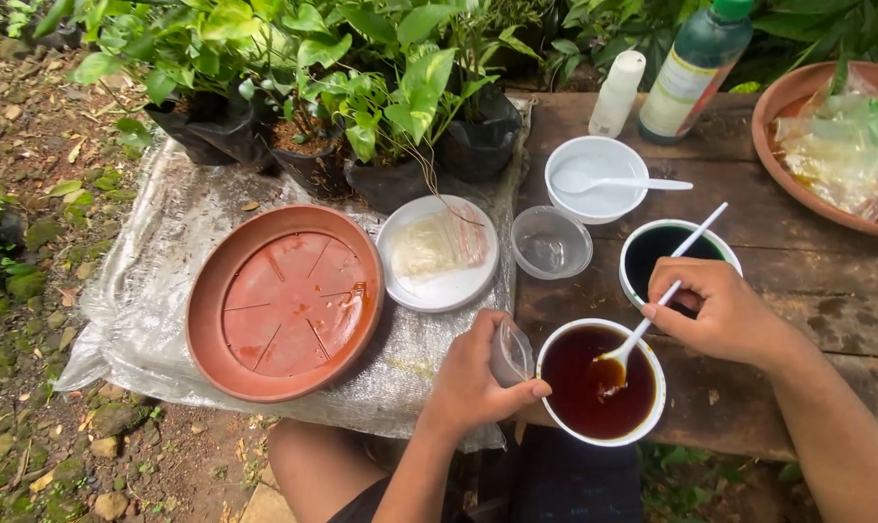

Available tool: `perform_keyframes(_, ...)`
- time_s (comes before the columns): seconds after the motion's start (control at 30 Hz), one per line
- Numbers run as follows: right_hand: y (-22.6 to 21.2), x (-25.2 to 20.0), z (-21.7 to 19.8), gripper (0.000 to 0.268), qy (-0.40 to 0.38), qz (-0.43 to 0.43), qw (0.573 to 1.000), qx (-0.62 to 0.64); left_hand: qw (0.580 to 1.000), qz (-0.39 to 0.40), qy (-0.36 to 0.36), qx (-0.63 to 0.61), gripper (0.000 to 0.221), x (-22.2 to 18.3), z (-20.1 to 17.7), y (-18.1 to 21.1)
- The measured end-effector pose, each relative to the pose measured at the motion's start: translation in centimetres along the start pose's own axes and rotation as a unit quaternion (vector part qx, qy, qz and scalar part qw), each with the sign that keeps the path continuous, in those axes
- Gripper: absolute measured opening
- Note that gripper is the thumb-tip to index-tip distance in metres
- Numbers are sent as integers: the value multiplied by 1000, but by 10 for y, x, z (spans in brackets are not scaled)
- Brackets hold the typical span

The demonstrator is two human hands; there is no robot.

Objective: Mixing and preparing liquid samples by stirring and transferring small amounts of liquid between containers using a spoon.

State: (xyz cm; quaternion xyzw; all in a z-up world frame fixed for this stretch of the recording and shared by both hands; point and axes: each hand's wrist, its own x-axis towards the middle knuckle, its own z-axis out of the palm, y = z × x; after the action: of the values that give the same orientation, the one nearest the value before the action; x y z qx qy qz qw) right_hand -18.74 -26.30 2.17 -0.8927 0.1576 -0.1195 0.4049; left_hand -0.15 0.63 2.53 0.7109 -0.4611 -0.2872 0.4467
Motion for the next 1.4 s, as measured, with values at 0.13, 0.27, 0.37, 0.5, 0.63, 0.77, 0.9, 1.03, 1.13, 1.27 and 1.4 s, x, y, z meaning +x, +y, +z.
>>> perform_keyframes(0.13, -5, 2, 3, 19, -31, 7, 999, 9, 1000, 17, 6, 6, 80, 0, 1, -2)
perform_keyframes(0.27, -5, 2, 5, 20, -41, 14, 999, 13, 1000, 2, 2, 4, 82, 0, -1, 1)
perform_keyframes(0.37, -5, 2, 4, 20, -23, 28, 999, 5, 1000, 1, 3, -1, 80, -1, -1, 1)
perform_keyframes(0.5, 3, 1, 2, 18, 17, 1, 1000, 2, 1000, -11, -1, 5, 83, 0, -2, 4)
perform_keyframes(0.63, 1, 1, 2, 19, 1, -19, 1000, -3, 1000, 0, 6, 9, 85, 0, 0, 0)
perform_keyframes(0.77, -3, 1, 6, 19, -32, -20, 999, 23, 1000, 2, 5, 11, 85, 0, 0, -2)
perform_keyframes(0.9, -7, 3, 6, 20, -44, -17, 998, 35, 1000, 7, 8, 11, 79, -1, -2, 1)
perform_keyframes(1.03, -7, 2, 4, 22, -18, 26, 999, 18, 1000, -8, -1, -2, 80, -1, -2, 2)
perform_keyframes(1.13, -1, 1, 3, 18, 16, 31, 999, -2, 1000, -7, 1, 14, 84, 0, -1, 1)
perform_keyframes(1.27, 4, 0, 2, 18, 4, -4, 1000, -3, 1000, -5, 4, 0, 81, 0, -3, 4)
perform_keyframes(1.4, 3, 1, 4, 17, -35, -10, 999, -1, 1000, -3, -2, 13, 84, 0, -1, 0)
